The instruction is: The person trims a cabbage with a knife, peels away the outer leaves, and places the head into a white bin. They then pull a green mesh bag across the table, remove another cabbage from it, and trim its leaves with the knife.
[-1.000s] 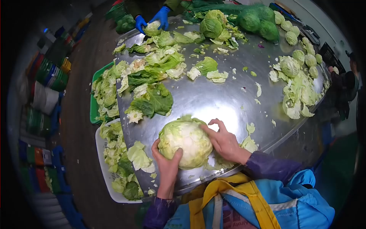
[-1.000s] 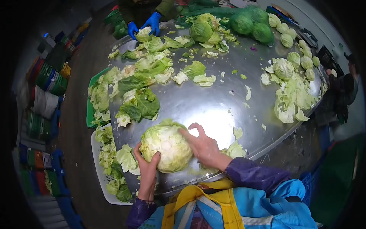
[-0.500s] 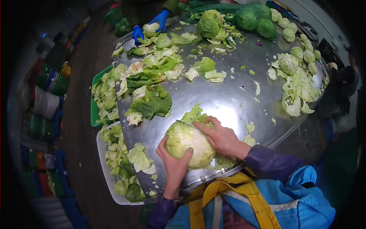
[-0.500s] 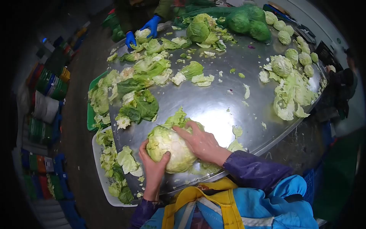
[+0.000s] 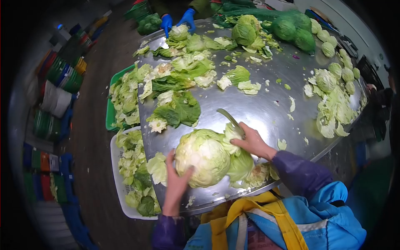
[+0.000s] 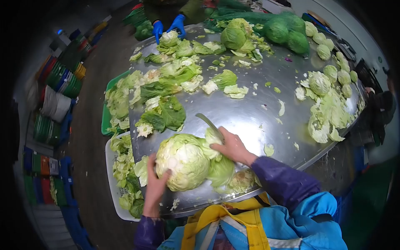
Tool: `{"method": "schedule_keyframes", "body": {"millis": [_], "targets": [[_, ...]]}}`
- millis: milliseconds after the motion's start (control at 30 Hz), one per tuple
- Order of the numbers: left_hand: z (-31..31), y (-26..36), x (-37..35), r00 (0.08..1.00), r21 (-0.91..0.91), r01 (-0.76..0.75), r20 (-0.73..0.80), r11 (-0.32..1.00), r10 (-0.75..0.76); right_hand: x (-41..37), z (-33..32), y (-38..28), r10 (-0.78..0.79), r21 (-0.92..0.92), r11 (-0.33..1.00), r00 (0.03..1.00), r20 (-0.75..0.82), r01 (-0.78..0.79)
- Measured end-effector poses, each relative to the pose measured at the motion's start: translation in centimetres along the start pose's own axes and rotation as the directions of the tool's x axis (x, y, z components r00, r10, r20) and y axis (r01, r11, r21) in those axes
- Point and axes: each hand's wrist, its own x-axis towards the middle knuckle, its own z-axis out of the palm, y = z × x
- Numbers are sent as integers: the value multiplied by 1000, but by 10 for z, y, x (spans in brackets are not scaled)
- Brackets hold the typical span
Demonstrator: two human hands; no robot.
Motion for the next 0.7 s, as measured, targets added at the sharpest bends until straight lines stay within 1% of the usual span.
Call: {"method": "schedule_keyframes", "body": {"millis": [33,67,100,133,167,200,233,267,300,333,367,433,467,533,567,633,667,700], "targets": [[6,-7,-5,993,127,-110,-29,986,115,-6,0,1,5,20,1000,1000,-21,-4],[9,-7,-6,993,99,-101,-47,990,106,-7,-2,5,3,22,1000,1000,-7,-3],[12,-2,-8,994,102,-94,-54,990,100,-9,-4,9,80,-76,994,997,-1,-80],[15,4,-8,991,153,-132,-7,979,135,-11,-10,15,159,-173,972,987,-11,-158],[18,9,-9,984,198,-177,43,964,172,-7,-17,29,135,-266,953,989,-53,-144],[20,11,-9,970,338,-243,91,909,226,-4,-25,31,61,-351,933,996,-61,-78],[25,15,-9,969,332,-248,89,910,232,0,-31,32,-14,-436,900,998,-60,-14],[30,18,-11,953,367,-302,114,880,280,-3,-32,31,-7,-435,900,998,-62,-21],[35,21,-13,935,400,-355,149,845,323,-8,-36,0,-21,-404,915,998,-61,-5],[39,24,-13,952,378,-305,123,874,280,-12,-41,-27,-39,-375,927,997,-65,12],[42,26,-13,950,375,-312,135,873,281,-17,-44,-44,-32,-376,927,997,-76,1],[49,27,-11,952,370,-305,102,878,288,-30,-43,-66,-134,-239,958,984,118,159],[52,27,-10,951,367,-308,109,878,288,-35,-36,-65,-129,-241,958,985,113,153],[57,26,-9,953,344,-301,93,889,287,-43,-19,-55,-243,-246,937,969,50,247],[59,26,-7,953,344,-303,100,889,286,-39,-16,-51,-238,-246,939,970,45,241],[65,27,-5,927,436,-372,125,820,354,-30,-15,-44,-201,-292,936,979,19,198],[67,27,-4,926,430,-375,132,821,354,-26,-16,-41,-196,-296,936,981,15,191],[71,29,-1,926,468,-373,127,801,356,-21,-18,-38,-183,-270,945,983,31,185]]}}
